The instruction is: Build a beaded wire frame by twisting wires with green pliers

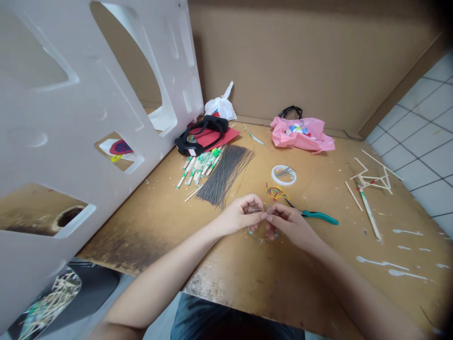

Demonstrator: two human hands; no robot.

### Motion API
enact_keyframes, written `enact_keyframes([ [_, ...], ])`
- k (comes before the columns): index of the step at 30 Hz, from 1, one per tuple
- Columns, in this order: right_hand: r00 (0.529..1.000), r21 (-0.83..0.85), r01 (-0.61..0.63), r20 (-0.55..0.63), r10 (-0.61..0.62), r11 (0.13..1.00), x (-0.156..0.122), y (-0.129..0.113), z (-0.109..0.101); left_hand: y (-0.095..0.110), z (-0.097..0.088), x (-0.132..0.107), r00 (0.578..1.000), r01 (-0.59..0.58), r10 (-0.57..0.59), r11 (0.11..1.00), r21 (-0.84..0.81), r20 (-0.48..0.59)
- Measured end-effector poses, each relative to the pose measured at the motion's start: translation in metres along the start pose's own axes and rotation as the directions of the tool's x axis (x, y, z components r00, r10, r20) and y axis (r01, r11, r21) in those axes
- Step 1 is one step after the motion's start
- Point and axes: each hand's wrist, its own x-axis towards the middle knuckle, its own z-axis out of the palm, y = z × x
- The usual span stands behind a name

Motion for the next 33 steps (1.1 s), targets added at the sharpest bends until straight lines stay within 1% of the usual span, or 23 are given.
enact_keyframes([
  [4,1.000,-0.026,0.010,0.002,-0.010,1.000,-0.001,0.000,0.000,0.002,0.001,-0.001,0.998,-0.041,0.047,0.991,0.124,-0.051],
  [7,1.000,-0.046,0.022,0.008,-0.021,0.999,0.000,-0.001,0.001,-0.002,0.000,0.001,0.996,-0.037,0.048,0.989,0.143,-0.079],
  [9,0.999,-0.055,0.024,0.024,-0.023,0.998,0.001,0.000,0.000,-0.005,0.000,0.003,0.996,-0.020,0.027,0.996,0.085,-0.082],
  [11,0.998,-0.040,0.016,0.053,-0.014,0.999,0.002,0.001,-0.002,-0.007,0.001,0.004,0.995,-0.005,0.004,1.000,-0.018,-0.098],
  [14,0.995,-0.007,0.005,0.099,-0.005,1.000,0.005,0.005,-0.005,-0.009,0.002,0.006,0.991,0.028,-0.050,0.985,-0.170,-0.127],
  [16,0.994,-0.002,0.009,0.107,-0.008,1.000,0.007,0.008,-0.007,-0.009,0.002,0.007,0.986,0.057,-0.092,0.971,-0.233,-0.140],
  [18,0.994,-0.005,0.008,0.110,-0.008,1.000,0.009,0.011,-0.008,-0.010,0.002,0.008,0.982,0.070,-0.114,0.962,-0.263,-0.154],
  [21,0.994,-0.009,0.005,0.108,-0.004,1.000,0.010,0.012,-0.008,-0.011,0.001,0.008,0.980,0.070,-0.114,0.964,-0.258,-0.161],
  [26,0.995,-0.032,0.002,0.096,0.001,0.999,0.006,0.007,-0.005,-0.009,0.002,0.006,0.981,0.075,-0.116,0.967,-0.243,-0.158],
  [28,0.996,-0.062,0.007,0.090,-0.002,0.998,0.004,0.005,-0.005,-0.007,0.002,0.006,0.981,0.065,-0.110,0.963,-0.261,-0.160],
  [30,0.996,-0.088,0.020,0.090,-0.012,0.996,0.004,0.004,-0.005,-0.007,0.002,0.006,0.980,0.084,-0.138,0.941,-0.327,-0.146],
  [33,0.995,-0.101,0.038,0.101,-0.027,0.994,0.005,0.006,-0.007,-0.009,0.001,0.008,0.971,0.130,-0.208,0.869,-0.478,-0.115],
])
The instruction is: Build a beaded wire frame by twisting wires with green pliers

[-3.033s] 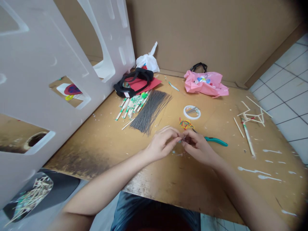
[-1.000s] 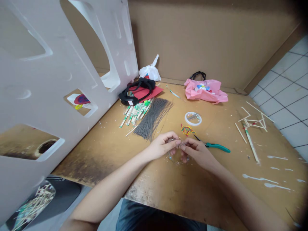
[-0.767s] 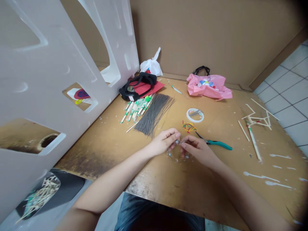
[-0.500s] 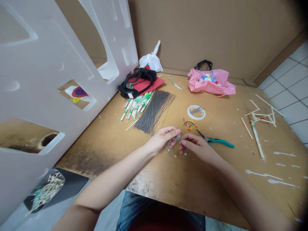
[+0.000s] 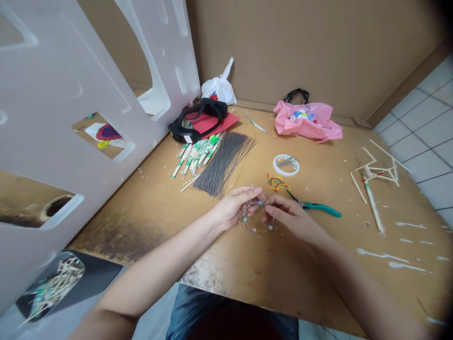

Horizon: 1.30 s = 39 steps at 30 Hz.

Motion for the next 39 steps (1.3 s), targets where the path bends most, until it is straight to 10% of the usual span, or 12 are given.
enact_keyframes([
  [10,1.000,-0.030,0.006,-0.015,-0.006,1.000,-0.002,-0.002,0.002,0.003,0.002,-0.001,1.000,-0.006,0.006,0.998,-0.059,-0.012],
  [15,0.967,-0.287,-0.039,-0.254,-0.036,0.957,-0.023,0.004,-0.029,0.006,-0.001,-0.002,0.999,-0.013,0.012,0.999,-0.039,-0.038],
  [18,0.909,-0.711,-0.172,-0.382,-0.169,0.682,-0.048,0.027,-0.064,0.008,-0.003,-0.002,1.000,-0.022,0.022,0.999,-0.041,-0.018],
  [22,0.948,-0.938,-0.218,-0.269,-0.170,0.270,-0.075,0.057,-0.090,0.009,-0.003,-0.003,0.999,-0.017,0.018,0.999,-0.046,0.033],
  [30,0.947,-0.957,-0.289,-0.279,-0.162,-0.041,-0.069,0.061,-0.072,0.012,-0.011,-0.005,0.953,0.036,-0.002,0.994,-0.108,0.303],
  [39,0.964,-0.921,-0.181,-0.236,-0.125,0.344,-0.089,0.003,-0.076,0.012,-0.005,-0.006,0.991,-0.034,0.026,0.998,0.055,0.129],
])
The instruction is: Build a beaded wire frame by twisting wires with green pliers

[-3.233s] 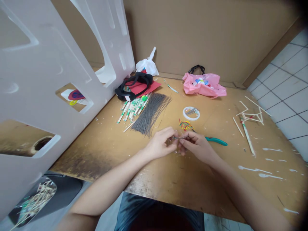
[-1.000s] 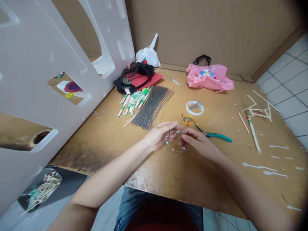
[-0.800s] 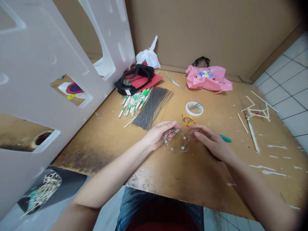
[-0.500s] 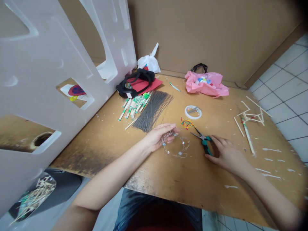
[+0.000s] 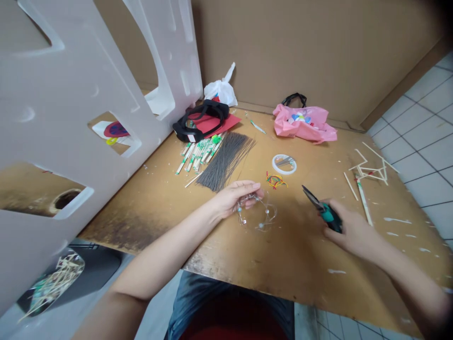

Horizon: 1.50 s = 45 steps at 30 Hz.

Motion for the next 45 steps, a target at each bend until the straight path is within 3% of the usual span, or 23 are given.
enact_keyframes([
  [5,0.974,-0.194,0.196,-0.072,-0.213,0.961,0.000,-0.030,-0.027,-0.001,0.002,-0.001,0.998,-0.052,0.057,0.992,0.112,-0.038],
  [18,0.948,-0.390,0.278,-0.032,-0.315,0.878,0.016,-0.050,-0.025,-0.001,0.005,-0.005,0.996,-0.091,0.090,0.965,0.246,0.013],
  [39,0.962,-0.375,0.203,-0.096,-0.256,0.904,0.004,-0.051,-0.010,-0.002,0.004,-0.005,0.997,-0.082,0.080,0.980,0.181,0.020],
  [45,0.989,-0.187,0.146,0.040,-0.141,0.971,0.002,-0.054,-0.011,-0.001,0.005,-0.006,0.995,-0.091,0.082,0.977,0.192,0.052],
])
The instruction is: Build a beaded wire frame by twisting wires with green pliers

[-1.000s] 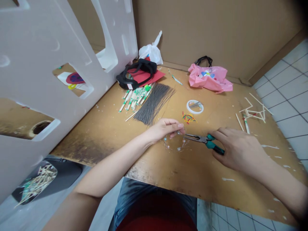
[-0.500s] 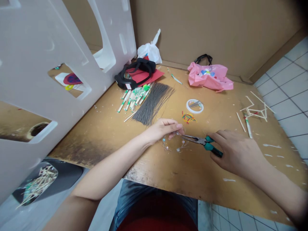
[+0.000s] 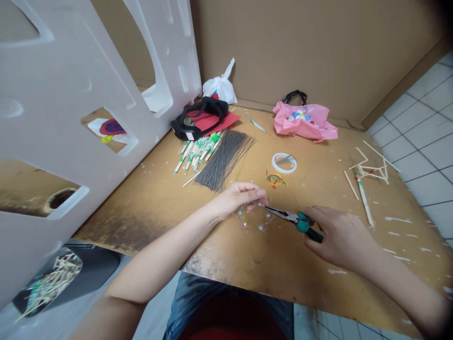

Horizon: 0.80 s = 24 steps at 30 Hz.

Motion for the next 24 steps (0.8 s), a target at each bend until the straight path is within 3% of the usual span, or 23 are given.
enact_keyframes([
  [10,0.984,0.129,-0.092,0.161,0.070,0.987,0.003,-0.006,-0.009,0.001,0.001,0.000,1.000,-0.018,0.018,1.000,0.001,-0.017],
  [16,0.976,0.298,-0.079,0.215,0.014,0.951,0.006,-0.002,-0.008,0.000,0.000,0.001,0.999,0.007,-0.008,0.999,-0.035,-0.035],
  [20,0.972,0.208,-0.133,0.220,0.086,0.969,0.004,0.003,-0.012,-0.001,-0.002,0.003,0.998,0.035,-0.043,0.987,-0.157,-0.045],
  [24,0.988,0.050,-0.111,0.115,0.104,0.993,0.000,0.004,-0.014,-0.004,-0.006,0.006,0.997,0.060,-0.069,0.975,-0.212,-0.034],
])
